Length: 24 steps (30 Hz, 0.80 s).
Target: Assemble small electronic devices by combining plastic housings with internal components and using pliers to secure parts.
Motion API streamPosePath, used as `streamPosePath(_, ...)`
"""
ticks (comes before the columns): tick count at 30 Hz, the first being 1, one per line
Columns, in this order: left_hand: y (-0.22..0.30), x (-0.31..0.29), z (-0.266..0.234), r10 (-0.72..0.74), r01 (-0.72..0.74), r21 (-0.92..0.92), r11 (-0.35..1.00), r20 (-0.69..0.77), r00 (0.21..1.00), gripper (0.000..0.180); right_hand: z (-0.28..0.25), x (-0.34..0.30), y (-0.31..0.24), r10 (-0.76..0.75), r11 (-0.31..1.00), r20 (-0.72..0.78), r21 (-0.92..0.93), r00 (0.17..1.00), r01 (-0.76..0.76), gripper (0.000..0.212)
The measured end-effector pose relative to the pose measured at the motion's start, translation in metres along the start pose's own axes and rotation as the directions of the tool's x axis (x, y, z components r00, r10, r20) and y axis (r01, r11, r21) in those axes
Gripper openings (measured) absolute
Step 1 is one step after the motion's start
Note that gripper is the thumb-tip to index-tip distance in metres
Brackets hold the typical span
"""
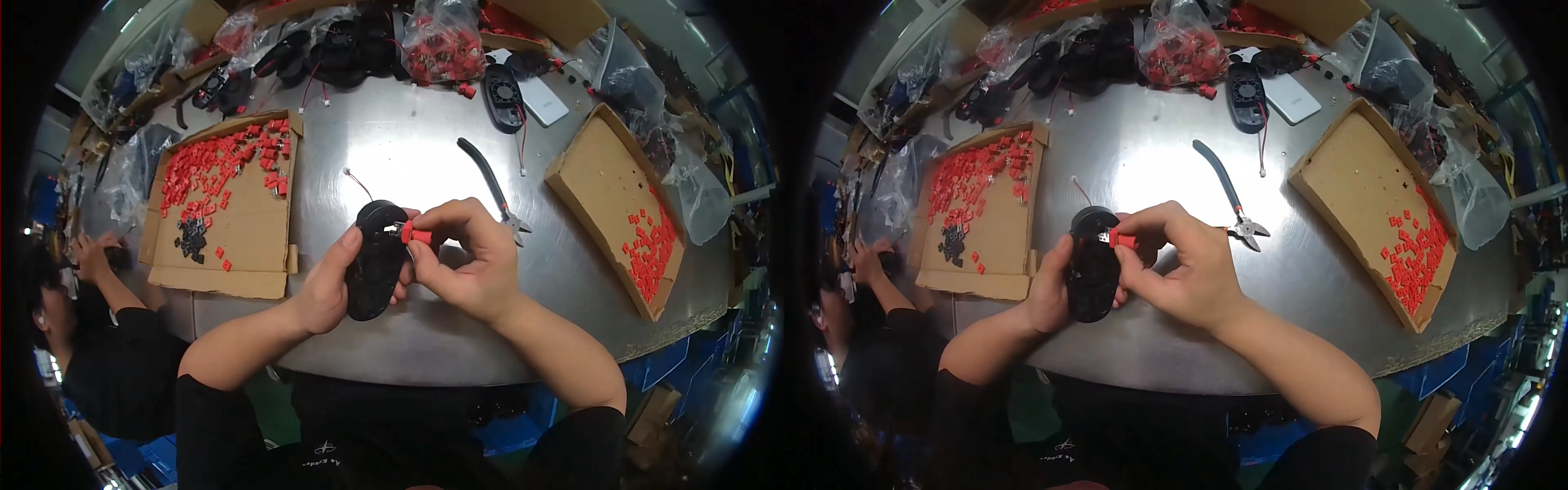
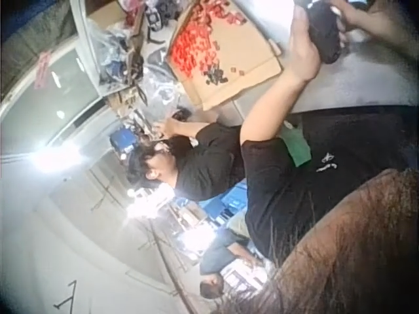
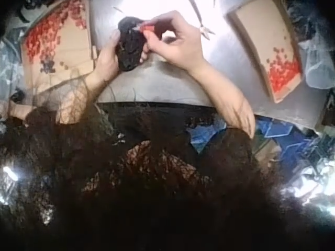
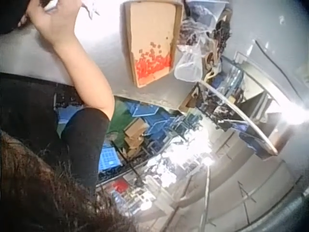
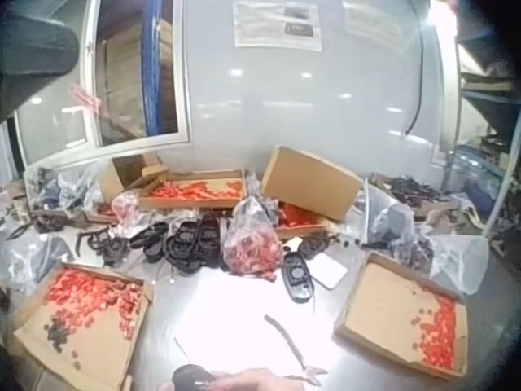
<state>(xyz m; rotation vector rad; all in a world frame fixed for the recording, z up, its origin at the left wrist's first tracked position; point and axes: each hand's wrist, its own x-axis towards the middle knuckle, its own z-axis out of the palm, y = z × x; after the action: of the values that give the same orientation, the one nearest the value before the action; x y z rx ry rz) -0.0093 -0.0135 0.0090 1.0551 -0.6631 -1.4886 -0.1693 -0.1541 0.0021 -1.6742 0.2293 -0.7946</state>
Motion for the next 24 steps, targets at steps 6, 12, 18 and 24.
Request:
streamPosePath(6,-0.003,0.0,0.009,0.096,-0.095,0.042,0.995,-0.025,0.995,0.061,0.005,0.002,-0.005,-0.294,0.912,0.111,-0.265,0.949,0.314,0.025)
streamPosePath(12,0.002,-0.005,0.011,0.068,-0.067,0.121,0.99,-0.001,0.998,0.06,0.009,-0.005,-0.008,-0.007,0.981,0.041,-0.193,0.999,0.015,0.024)
streamPosePath(18,0.003,-0.006,0.019,0.194,-0.172,0.35,0.921,-0.029,0.981,0.071,0.007,-0.003,-0.015,-0.167,0.917,0.127,-0.346,0.978,0.201,0.024)
streamPosePath(24,-0.006,-0.01,0.015,0.369,-0.376,0.523,0.765,0.123,0.921,0.065,0.011,-0.006,-0.015,-0.389,0.876,0.131,-0.253,0.912,0.41,0.026)
